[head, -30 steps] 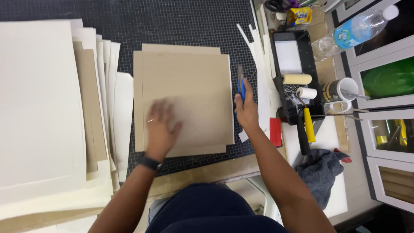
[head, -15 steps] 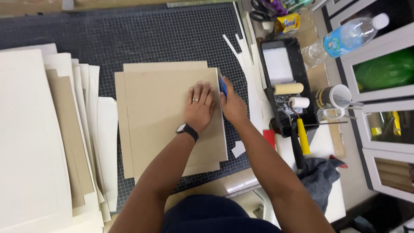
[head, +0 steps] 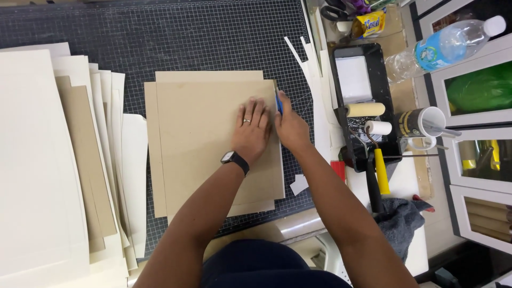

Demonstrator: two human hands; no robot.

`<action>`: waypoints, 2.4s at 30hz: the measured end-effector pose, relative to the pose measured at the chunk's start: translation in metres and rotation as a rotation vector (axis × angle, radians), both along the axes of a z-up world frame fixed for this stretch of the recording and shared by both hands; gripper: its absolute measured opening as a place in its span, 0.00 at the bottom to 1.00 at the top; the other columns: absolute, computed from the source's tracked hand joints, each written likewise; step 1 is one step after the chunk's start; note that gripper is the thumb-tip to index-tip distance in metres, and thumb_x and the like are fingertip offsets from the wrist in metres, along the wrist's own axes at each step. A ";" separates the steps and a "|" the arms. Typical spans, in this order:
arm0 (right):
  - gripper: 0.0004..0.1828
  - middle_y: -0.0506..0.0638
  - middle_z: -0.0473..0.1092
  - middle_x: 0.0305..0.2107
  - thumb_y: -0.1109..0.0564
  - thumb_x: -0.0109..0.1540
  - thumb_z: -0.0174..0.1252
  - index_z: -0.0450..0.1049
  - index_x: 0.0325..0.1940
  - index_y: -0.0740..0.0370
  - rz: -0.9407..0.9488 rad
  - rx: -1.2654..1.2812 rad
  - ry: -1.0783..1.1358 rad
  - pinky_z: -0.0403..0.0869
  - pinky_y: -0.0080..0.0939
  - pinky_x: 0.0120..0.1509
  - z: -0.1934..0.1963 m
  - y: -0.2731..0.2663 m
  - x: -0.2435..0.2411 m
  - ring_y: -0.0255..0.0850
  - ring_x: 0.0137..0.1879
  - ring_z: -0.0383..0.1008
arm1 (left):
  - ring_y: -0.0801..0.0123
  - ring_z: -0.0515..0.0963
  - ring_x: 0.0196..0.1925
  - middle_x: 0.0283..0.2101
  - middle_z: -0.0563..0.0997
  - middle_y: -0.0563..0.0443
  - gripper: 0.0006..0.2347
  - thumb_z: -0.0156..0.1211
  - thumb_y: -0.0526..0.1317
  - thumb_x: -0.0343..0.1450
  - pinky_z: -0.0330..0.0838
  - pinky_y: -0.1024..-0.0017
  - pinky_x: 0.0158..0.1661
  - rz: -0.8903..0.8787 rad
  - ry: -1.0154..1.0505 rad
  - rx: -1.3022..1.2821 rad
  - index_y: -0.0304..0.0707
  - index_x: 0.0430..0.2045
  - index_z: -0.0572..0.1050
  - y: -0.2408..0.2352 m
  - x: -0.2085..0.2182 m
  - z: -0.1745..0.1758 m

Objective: Trimming the corners and edges of cardboard sheets using a utility knife on a cutting mat.

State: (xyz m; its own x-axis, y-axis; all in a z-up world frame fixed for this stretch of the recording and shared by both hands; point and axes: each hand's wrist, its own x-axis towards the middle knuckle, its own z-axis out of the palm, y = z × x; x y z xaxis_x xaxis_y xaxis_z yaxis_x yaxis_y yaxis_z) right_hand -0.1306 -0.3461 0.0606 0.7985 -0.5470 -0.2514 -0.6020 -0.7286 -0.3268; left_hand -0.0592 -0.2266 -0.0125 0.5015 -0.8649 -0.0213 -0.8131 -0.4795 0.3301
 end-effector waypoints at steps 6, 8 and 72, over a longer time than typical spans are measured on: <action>0.27 0.66 0.77 0.43 0.52 0.73 0.37 0.43 0.77 0.48 0.002 0.037 0.007 0.77 0.58 0.44 0.012 0.003 0.001 0.60 0.44 0.82 | 0.49 0.40 0.80 0.77 0.47 0.42 0.23 0.38 0.50 0.81 0.31 0.48 0.76 -0.004 0.007 -0.016 0.42 0.71 0.53 -0.001 0.001 -0.004; 0.27 0.66 0.77 0.43 0.52 0.73 0.37 0.44 0.77 0.48 0.001 0.033 0.014 0.78 0.58 0.43 0.010 0.005 -0.002 0.59 0.44 0.82 | 0.48 0.40 0.80 0.77 0.47 0.42 0.23 0.38 0.49 0.81 0.31 0.47 0.76 -0.007 0.009 -0.017 0.42 0.71 0.53 0.000 0.001 -0.003; 0.34 0.55 0.76 0.48 0.45 0.70 0.42 0.43 0.80 0.44 -0.146 0.117 0.205 0.70 0.60 0.28 -0.010 0.174 -0.267 0.58 0.29 0.76 | 0.47 0.37 0.79 0.77 0.49 0.41 0.22 0.33 0.46 0.82 0.26 0.47 0.75 0.010 -0.018 -0.159 0.33 0.69 0.61 -0.005 0.000 -0.016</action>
State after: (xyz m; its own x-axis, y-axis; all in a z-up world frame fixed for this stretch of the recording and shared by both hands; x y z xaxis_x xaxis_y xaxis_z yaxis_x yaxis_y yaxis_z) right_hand -0.3973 -0.1718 0.0506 0.6394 -0.6100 -0.4680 -0.7599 -0.5940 -0.2640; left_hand -0.0596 -0.2319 -0.0287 0.5089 -0.8517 0.1250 -0.8152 -0.4301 0.3879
